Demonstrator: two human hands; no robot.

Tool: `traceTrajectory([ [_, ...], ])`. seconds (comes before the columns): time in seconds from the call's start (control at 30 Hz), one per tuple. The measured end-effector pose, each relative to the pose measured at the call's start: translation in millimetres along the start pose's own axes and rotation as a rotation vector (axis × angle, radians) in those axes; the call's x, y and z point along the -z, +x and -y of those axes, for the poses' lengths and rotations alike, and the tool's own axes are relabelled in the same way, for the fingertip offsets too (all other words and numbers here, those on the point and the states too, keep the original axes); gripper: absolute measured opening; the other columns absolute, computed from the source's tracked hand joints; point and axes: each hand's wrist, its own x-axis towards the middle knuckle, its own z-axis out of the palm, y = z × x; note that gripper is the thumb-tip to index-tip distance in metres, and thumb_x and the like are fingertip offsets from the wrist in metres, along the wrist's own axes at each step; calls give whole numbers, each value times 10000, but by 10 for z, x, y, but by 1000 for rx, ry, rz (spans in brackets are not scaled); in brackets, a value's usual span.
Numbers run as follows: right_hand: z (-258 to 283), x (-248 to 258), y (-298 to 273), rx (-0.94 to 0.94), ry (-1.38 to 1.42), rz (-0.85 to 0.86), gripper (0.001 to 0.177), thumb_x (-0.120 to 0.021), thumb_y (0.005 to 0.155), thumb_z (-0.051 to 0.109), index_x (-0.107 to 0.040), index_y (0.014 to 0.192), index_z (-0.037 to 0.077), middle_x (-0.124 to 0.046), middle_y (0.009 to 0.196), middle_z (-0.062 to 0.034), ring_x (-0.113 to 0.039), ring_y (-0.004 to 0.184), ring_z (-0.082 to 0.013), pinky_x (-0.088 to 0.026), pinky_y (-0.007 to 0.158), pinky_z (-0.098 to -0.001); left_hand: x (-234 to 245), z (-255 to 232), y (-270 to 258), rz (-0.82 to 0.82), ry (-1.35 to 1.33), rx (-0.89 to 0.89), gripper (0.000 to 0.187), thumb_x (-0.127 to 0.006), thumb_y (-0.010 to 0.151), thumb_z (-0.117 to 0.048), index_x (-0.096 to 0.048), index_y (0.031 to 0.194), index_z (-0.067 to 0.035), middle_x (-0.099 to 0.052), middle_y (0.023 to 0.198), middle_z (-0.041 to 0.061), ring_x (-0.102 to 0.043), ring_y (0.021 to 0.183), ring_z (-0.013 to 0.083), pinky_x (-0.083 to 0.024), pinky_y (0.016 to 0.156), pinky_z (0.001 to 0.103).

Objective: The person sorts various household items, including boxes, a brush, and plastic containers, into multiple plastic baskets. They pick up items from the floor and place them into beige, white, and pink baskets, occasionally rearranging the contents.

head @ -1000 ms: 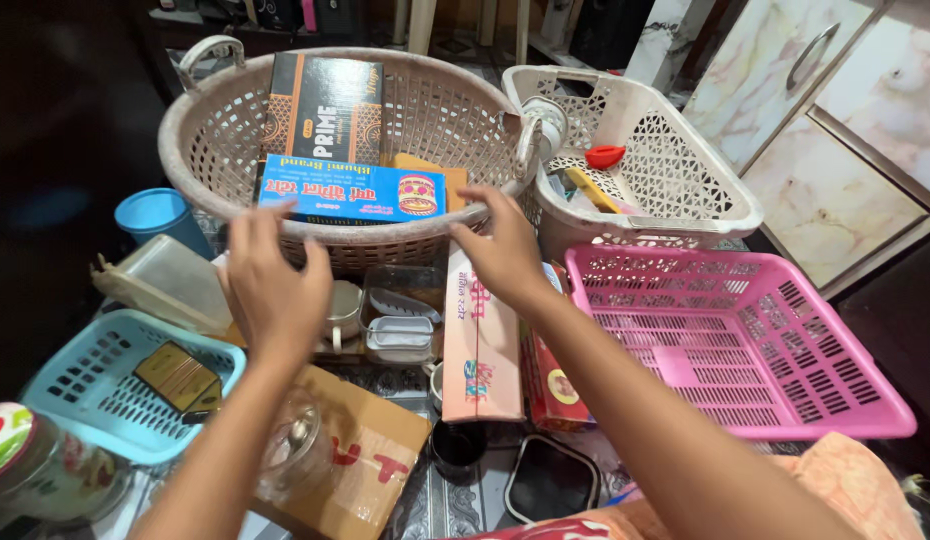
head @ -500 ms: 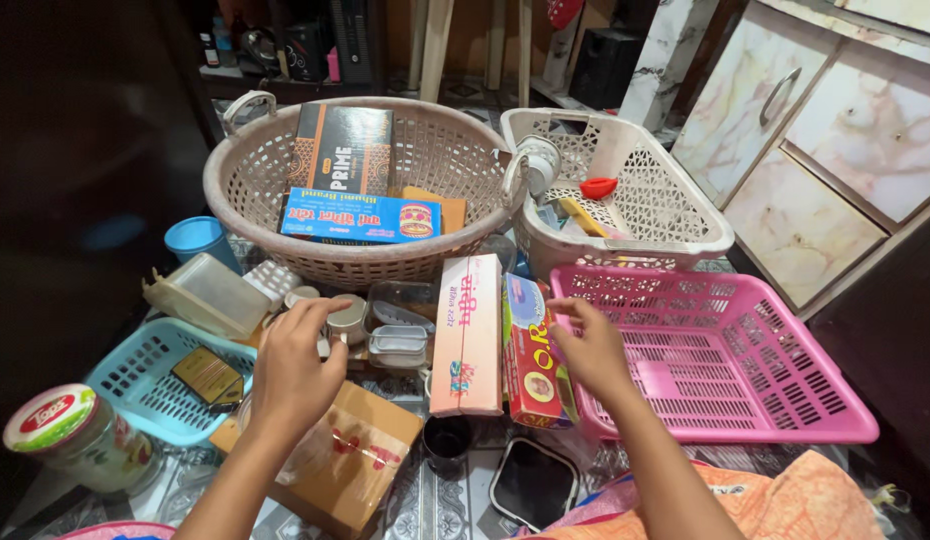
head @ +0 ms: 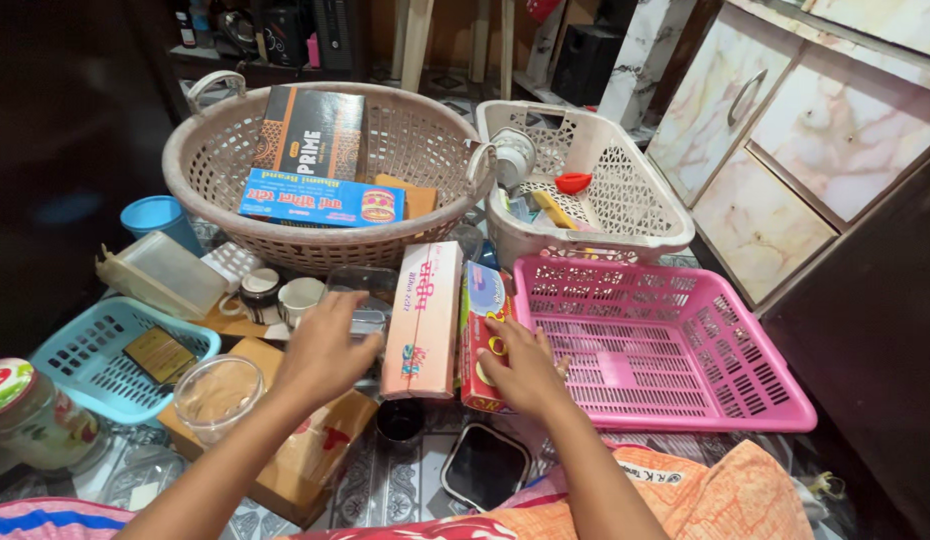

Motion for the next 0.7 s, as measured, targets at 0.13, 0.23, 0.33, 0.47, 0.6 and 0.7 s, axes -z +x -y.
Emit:
traceTrajectory([
  [0.13,-80,-51,43,111,58,-64,622,-632,886,476,-522,1461,266,-411,1595,-71,-306,1489,-384,-216,1191,-615,-340,-171,140,214,-85,231,820,-773,755,-538,-547,1326,5,-607,1275,225,-591,1227,370,-463,1043,457],
  [0.23,-148,-71,72,156,75,-91,621,-648,882,450,-544,1453,230,-438,1572,-111,-366,1459,-354,-273,1194,-489,-475,-373,283,339,-61,422,1025,-814,685,-665,-476,1364,26,-548,1352,243,-588,1260,388,-490,1046,465],
  [0.33,-170,-86,95,164,95,-89,627,-649,881,440,-544,1452,202,-469,1554,-114,-405,1446,-334,-297,1196,-447,-485,-585,373,383,-27,501,1178,-878,594,-661,-384,1420,20,-469,1430,250,-579,1270,419,-515,1026,475],
  [0.47,-175,-88,124,159,95,-98,633,-662,878,432,-545,1448,183,-452,1553,-123,-388,1437,-344,-293,1171,-446,-440,-843,377,351,-12,573,1288,-924,546,-578,-264,1511,-40,-351,1520,213,-550,1294,429,-515,1030,466],
  [0.6,-219,-77,137,221,104,-112,609,-647,884,421,-563,1431,167,-503,1511,-131,-453,1410,-324,-321,1173,-434,-394,-960,241,245,-28,658,1395,-965,522,-526,-164,1581,-99,-318,1530,184,-452,1349,440,-478,1047,484],
  [0.7,-178,-88,124,224,127,-143,584,-635,879,410,-584,1401,153,-560,1468,-112,-517,1367,-311,-355,1167,-426,-282,-952,114,180,-1,601,1379,-971,504,-517,-203,1566,-91,-389,1479,195,-459,1328,431,-471,1055,475],
])
